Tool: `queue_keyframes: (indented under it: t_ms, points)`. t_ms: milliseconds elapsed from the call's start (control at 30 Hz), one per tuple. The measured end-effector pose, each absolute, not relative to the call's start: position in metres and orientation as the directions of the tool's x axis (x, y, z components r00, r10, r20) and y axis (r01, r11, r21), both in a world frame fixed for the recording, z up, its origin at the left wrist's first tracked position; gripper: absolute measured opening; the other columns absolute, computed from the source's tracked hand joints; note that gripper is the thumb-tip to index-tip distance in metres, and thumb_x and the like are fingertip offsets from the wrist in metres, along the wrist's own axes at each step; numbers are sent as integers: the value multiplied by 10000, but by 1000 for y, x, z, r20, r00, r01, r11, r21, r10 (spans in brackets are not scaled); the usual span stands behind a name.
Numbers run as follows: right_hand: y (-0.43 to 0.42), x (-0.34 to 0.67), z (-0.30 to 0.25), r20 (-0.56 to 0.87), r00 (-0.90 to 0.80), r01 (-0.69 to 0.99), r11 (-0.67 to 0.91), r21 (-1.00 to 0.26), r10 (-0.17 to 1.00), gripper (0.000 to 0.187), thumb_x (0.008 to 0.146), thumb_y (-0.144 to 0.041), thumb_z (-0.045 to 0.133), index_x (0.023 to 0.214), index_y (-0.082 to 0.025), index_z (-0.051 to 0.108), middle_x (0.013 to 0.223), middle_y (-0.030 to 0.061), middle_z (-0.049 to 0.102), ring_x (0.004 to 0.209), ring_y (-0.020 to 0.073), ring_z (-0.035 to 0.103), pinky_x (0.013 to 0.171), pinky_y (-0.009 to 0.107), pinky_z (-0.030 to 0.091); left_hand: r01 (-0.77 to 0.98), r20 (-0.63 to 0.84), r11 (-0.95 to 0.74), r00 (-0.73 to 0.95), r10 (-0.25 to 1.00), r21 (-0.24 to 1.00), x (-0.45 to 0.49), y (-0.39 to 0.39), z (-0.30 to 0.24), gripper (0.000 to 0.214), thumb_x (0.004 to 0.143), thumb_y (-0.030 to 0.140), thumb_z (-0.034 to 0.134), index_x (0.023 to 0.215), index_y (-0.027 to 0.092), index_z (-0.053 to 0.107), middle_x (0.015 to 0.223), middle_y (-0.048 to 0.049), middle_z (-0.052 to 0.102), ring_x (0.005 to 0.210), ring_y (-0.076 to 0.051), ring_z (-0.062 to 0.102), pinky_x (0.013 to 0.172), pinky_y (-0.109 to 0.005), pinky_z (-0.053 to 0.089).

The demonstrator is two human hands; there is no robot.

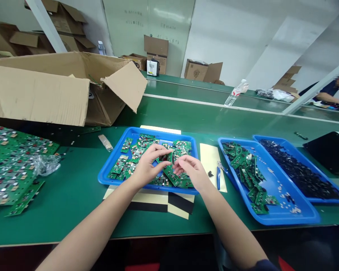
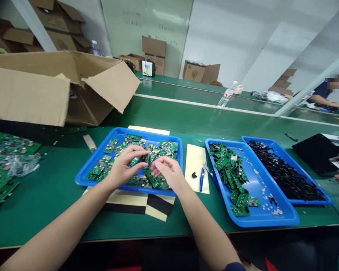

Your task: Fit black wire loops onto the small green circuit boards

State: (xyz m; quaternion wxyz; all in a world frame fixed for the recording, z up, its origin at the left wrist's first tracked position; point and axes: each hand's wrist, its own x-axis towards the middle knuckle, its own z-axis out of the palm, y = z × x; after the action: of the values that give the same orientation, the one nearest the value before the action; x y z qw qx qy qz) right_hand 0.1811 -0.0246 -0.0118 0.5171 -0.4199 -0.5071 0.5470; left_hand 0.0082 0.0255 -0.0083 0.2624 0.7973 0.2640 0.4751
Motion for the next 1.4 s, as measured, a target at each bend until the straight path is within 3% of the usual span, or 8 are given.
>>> queue_keyframes:
  t_ms: [100, 200, 533, 767, 1000, 1200, 1400]
  points:
    - [-24, 178, -12, -25, -182, -239, -69, -969, 983, 242, 747, -407, 620, 678, -178, 584, 608, -7, 623, 518, 106, 587, 515, 245, 482, 176, 669, -793, 450, 592, 583, 9, 25, -9, 265, 801, 219, 616, 1065, 225, 631, 923, -57, 567, 900, -174, 554, 799, -345, 498]
    - [-25, 177, -11, -58, -215, -283, -119, -952, 975, 219, 689, -361, 695, 667, -180, 573, 610, -16, 633, 508, 97, 581, 514, 234, 473, 178, 676, -805, 460, 576, 566, 9, 24, -10, 267, 803, 219, 615, 1069, 231, 629, 921, -53, 561, 892, -173, 554, 788, -340, 500]
    - [-24, 181, -9, -174, -379, -371, -322, -871, 909, 234, 647, -284, 705, 570, -164, 518, 473, -39, 546, 401, 72, 493, 425, 201, 387, 133, 579, -735, 529, 620, 665, 8, 22, -9, 280, 792, 334, 617, 1050, 238, 663, 897, -48, 570, 849, -162, 579, 762, -306, 503]
    - [-26, 185, -3, -124, -262, -427, -230, -875, 957, 188, 624, -244, 695, 576, -168, 529, 433, -61, 490, 385, 63, 455, 407, 190, 333, 147, 592, -760, 541, 598, 633, 7, 26, -9, 284, 773, 348, 635, 1036, 248, 672, 863, -37, 554, 814, -155, 569, 732, -307, 501]
    - [-26, 181, -7, -186, -318, -297, -284, -912, 930, 189, 642, -254, 663, 562, -173, 512, 420, -58, 491, 361, 69, 447, 405, 203, 322, 118, 574, -731, 540, 615, 671, 8, 24, -10, 282, 794, 370, 607, 1036, 241, 674, 864, -44, 561, 815, -156, 564, 729, -305, 494]
    - [-25, 180, -8, -180, -306, -225, -255, -940, 935, 191, 640, -240, 623, 527, -182, 480, 400, -59, 493, 364, 71, 444, 411, 205, 327, 86, 431, -600, 615, 660, 795, 7, 22, -6, 276, 791, 392, 610, 1008, 240, 690, 850, -38, 564, 799, -156, 559, 747, -315, 480]
    - [-26, 178, -9, -31, -144, -60, -40, -997, 989, 124, 678, -243, 591, 595, -188, 517, 433, -65, 495, 405, 80, 441, 453, 223, 368, 58, 269, -398, 648, 712, 915, 8, 19, -2, 251, 791, 349, 604, 968, 203, 705, 832, -41, 562, 736, -138, 541, 656, -261, 459]
